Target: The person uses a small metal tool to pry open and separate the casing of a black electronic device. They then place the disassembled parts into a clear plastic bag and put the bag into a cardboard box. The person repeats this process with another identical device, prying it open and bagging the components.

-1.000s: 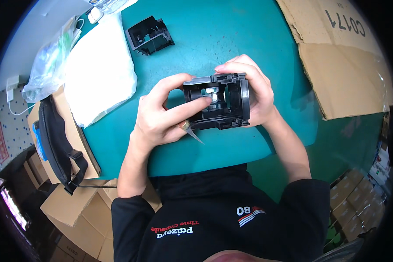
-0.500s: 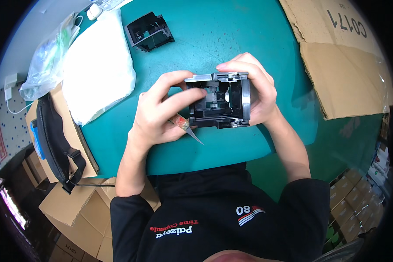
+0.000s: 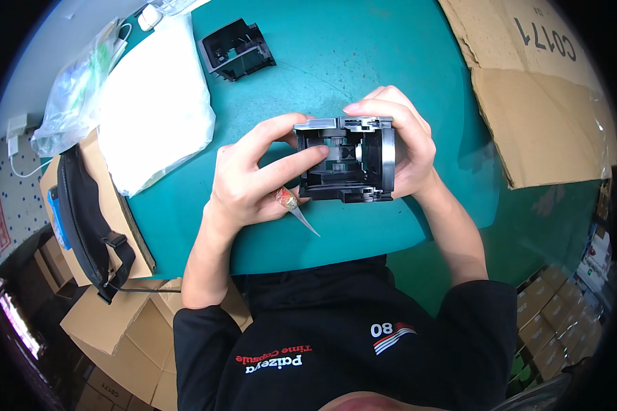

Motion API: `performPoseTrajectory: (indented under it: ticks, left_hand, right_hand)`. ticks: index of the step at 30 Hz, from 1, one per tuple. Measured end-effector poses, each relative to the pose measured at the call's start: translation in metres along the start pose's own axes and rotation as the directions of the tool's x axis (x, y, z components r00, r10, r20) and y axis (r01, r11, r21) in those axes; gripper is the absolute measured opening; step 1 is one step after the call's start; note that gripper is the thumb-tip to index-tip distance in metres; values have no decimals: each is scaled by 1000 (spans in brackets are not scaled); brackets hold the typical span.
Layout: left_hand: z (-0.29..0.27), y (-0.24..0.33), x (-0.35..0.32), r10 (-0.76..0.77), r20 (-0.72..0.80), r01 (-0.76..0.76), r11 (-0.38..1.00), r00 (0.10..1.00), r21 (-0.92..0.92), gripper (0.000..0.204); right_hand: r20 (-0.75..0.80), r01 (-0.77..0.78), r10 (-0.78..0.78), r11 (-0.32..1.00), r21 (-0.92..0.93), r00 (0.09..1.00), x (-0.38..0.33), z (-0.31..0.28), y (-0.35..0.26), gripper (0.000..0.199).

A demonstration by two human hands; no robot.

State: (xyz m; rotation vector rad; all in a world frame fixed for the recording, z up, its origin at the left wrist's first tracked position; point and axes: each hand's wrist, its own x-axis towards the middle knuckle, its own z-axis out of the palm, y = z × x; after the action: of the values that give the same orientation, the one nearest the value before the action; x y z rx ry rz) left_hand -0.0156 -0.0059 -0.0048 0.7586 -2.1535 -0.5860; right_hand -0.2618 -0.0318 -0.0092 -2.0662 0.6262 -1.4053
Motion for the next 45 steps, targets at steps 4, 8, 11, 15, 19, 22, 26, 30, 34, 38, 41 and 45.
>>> performPoseTrajectory:
  ticks: [4,8,11,15,19,22,26,30,34,38,41,45]
  left_hand:
    - [5,-1,1,3,-110,-16,993,994,-118,36]
    - [11,0,2,-38,-184,-4,975,982,-223,35]
    - [8,-3,0,-12,-210,-33,977,978,-210,34]
    - [-8,-1,4,-102,-220,80,991,970,-105,37]
    - [-11,1,-1,-258,-56,261,963,965,62,43]
    - [-19,10,3,-349,-78,357,924,934,138,45]
    - [-34,-9,-16,-354,39,339,918,935,207,32]
    - [-38,-14,-24,-517,347,418,850,783,321,22]
    - [-58,-13,-30,-407,239,388,913,882,123,21]
    - [-85,-8,-25,-582,-83,588,802,809,106,17]
    - [-94,-19,-38,-536,-448,681,679,716,276,10]
    - [-74,-56,-43,-382,-515,633,575,767,518,14]
  right_hand:
    - [-9,18,-18,1000,7,1000,-1,-1,2,67]
    - [-11,27,-27,1000,14,1000,-1,-3,3,70]
    - [5,-70,69,996,60,998,-4,-1,4,76]
    - [-9,-219,219,976,-14,976,2,4,6,88]
    - [239,-30,141,909,-417,961,12,5,1,80]
    - [163,-312,367,906,-286,916,1,15,10,74]
    - [108,-288,332,910,-299,937,15,25,23,73]
    - [126,-326,370,904,-276,921,30,46,37,71]
    - [143,-329,366,916,-229,920,50,62,50,70]
    - [39,-335,408,796,-504,912,64,67,58,81]
    - [-12,-269,302,829,-491,953,63,65,45,74]
    - [-184,-306,246,811,-498,952,51,53,36,34]
